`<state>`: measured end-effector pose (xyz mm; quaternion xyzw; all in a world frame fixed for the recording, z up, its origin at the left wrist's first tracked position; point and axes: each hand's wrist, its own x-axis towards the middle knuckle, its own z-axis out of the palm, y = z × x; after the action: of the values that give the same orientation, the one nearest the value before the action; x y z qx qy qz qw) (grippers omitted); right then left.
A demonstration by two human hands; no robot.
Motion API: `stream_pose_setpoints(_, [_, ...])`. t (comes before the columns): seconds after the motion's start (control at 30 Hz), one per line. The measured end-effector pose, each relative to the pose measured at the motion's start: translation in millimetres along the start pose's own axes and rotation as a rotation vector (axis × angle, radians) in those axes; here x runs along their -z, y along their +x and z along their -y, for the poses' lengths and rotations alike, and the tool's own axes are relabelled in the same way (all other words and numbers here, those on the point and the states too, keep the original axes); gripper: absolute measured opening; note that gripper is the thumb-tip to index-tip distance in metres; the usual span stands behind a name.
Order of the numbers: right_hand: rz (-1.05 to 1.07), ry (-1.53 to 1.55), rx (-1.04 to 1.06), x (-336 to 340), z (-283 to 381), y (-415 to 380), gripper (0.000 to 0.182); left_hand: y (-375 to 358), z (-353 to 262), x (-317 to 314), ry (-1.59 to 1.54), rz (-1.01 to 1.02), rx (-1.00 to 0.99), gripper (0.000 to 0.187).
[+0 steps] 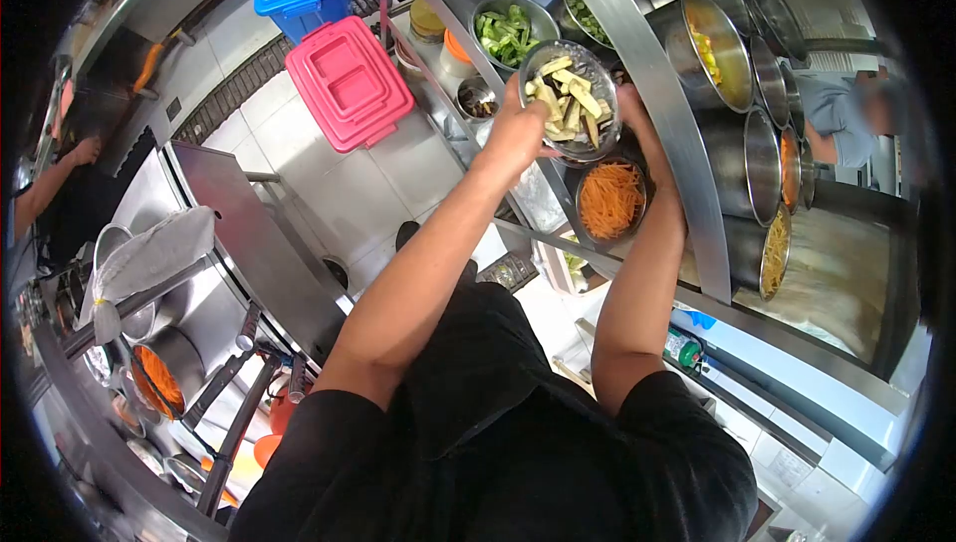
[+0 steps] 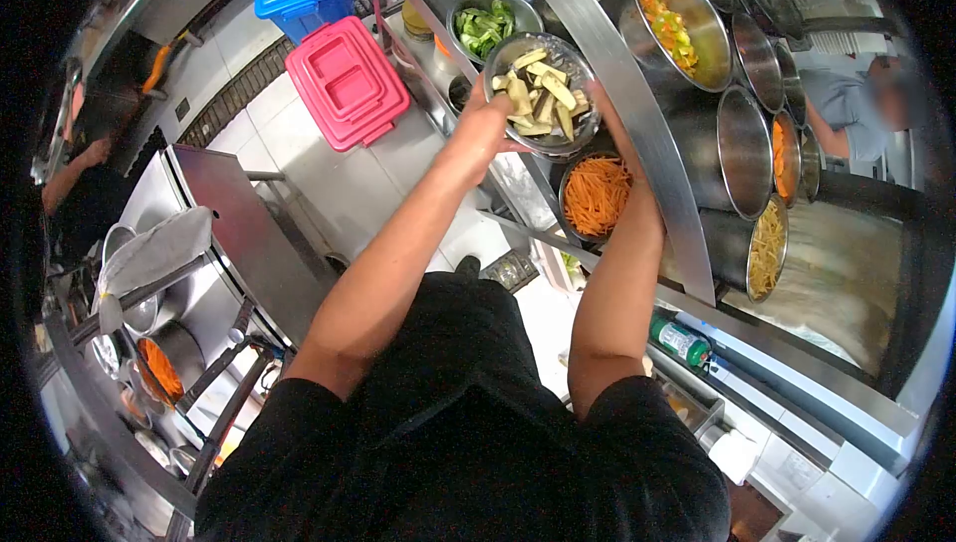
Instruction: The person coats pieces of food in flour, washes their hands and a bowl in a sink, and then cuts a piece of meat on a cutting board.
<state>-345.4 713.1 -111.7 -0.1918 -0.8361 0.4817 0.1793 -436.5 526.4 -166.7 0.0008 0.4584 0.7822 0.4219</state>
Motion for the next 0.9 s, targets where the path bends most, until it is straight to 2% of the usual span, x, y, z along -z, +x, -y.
stream_pose_setpoints(0.1, [-0.252, -0.265, -0.116, 21.5, -69.3, 42.2, 0.064, -5.9, -2.5, 7.7, -0.014, -0.016, -0.007, 0.067])
stream_pose_setpoints(0.27, [-0.078, -0.793, -0.253, 28.0, -159.1, 98.2, 0.061, -22.6, -8.6, 23.6, -0.032, -0.049, -0.006, 0.068])
stream_pose_setpoints(0.47, [0.046, -1.027, -0.402, 18.0, -196.9, 120.7, 0.058, -27.0, -0.3, 38.8, -0.008, -0.073, -0.011, 0.067])
stream_pose_setpoints(0.63, [0.006, -0.942, -0.418, 29.9, -201.7, 117.2, 0.056, -25.6, 5.8, 44.6, 0.014, -0.098, -0.008, 0.067])
stream_pose_setpoints(0.83, [-0.215, -0.572, -0.374, 56.5, -171.0, 95.0, 0.053, -28.0, -5.9, 38.4, 0.04, -0.064, 0.022, 0.069])
stream_pose_setpoints(0.9, [-0.304, -0.389, -0.344, 53.1, -143.0, 80.5, 0.052, -26.0, -7.1, 35.5, 0.041, -0.061, 0.039, 0.07])
